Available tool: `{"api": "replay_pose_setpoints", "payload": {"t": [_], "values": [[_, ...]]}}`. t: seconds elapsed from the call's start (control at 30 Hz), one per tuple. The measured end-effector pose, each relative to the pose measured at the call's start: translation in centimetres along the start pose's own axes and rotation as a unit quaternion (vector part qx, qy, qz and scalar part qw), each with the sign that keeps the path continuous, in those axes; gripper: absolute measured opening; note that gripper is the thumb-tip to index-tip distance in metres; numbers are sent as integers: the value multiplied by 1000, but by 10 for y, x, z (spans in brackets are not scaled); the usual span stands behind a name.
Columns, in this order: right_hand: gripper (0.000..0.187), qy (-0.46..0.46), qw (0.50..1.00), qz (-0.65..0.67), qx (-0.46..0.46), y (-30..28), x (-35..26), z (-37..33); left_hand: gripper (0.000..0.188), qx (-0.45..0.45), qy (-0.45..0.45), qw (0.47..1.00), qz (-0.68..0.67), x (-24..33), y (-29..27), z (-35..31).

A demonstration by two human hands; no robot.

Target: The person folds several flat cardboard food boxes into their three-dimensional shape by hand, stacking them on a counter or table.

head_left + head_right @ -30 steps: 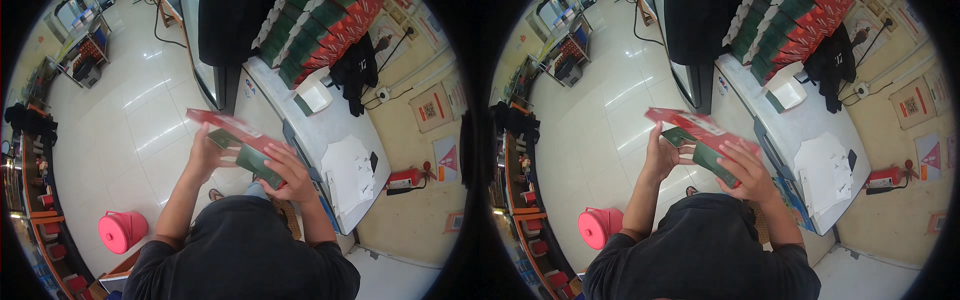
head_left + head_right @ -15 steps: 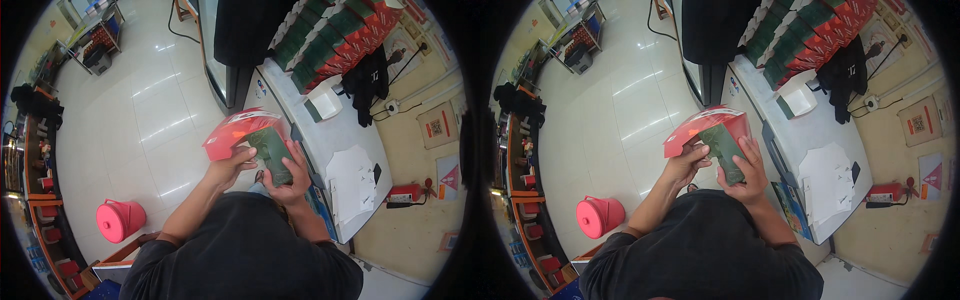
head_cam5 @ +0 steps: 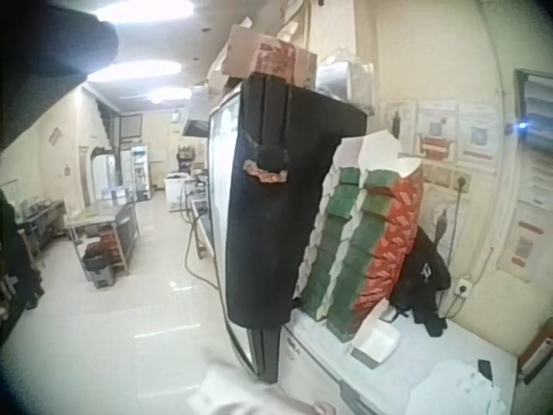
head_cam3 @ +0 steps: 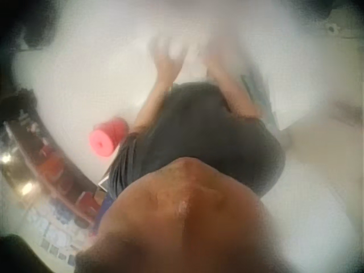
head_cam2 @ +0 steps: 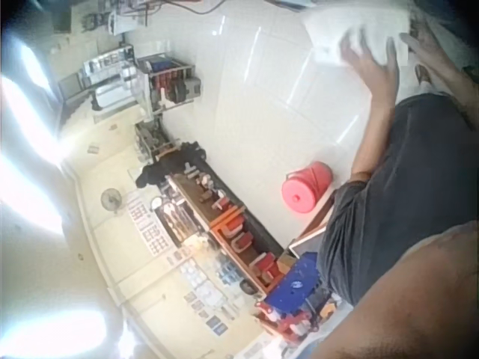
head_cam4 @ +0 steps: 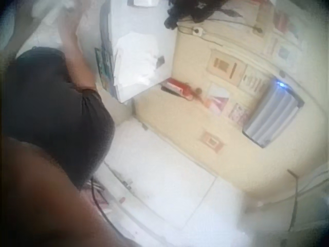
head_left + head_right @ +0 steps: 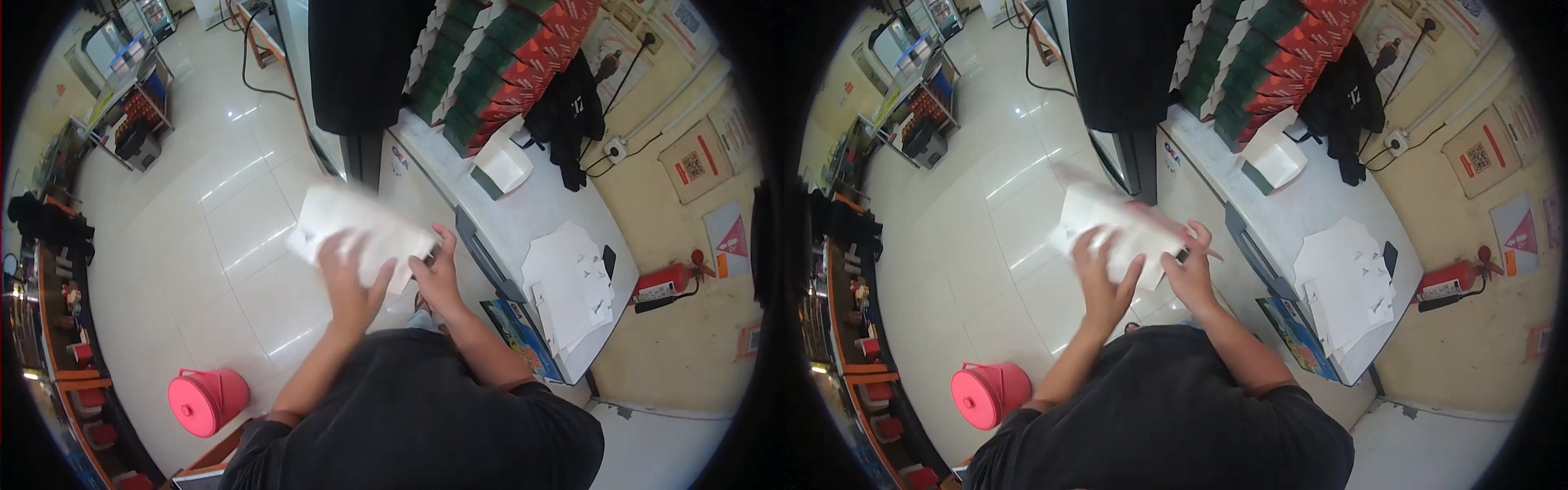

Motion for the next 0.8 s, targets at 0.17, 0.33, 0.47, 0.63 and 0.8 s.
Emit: {"api": "replay_pose_setpoints", "payload": {"t": [0.17,0.33,0.47,0.63,0.8], "values": [[53,159,982,101,1,-6,43,-23,64,184,-288,917,-207,-136,19,-69],[49,160,985,-10,-68,-11,121,-44,63,69,-356,655,-663,-123,40,-45],[46,163,979,119,3,-5,102,-44,56,176,-169,651,-719,-70,21,-29],[47,263,955,-84,-106,-11,90,-38,51,135,-227,900,-348,-67,30,-30],[36,256,869,370,-207,6,0,-38,47,-19,170,963,-210,-15,19,-8]]}}
Point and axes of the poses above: each hand's wrist, its own z-axis towards the middle knuckle, its own y-axis out of the palm, x = y × z, the point moved 7 cm from there along z, towards the middle knuckle
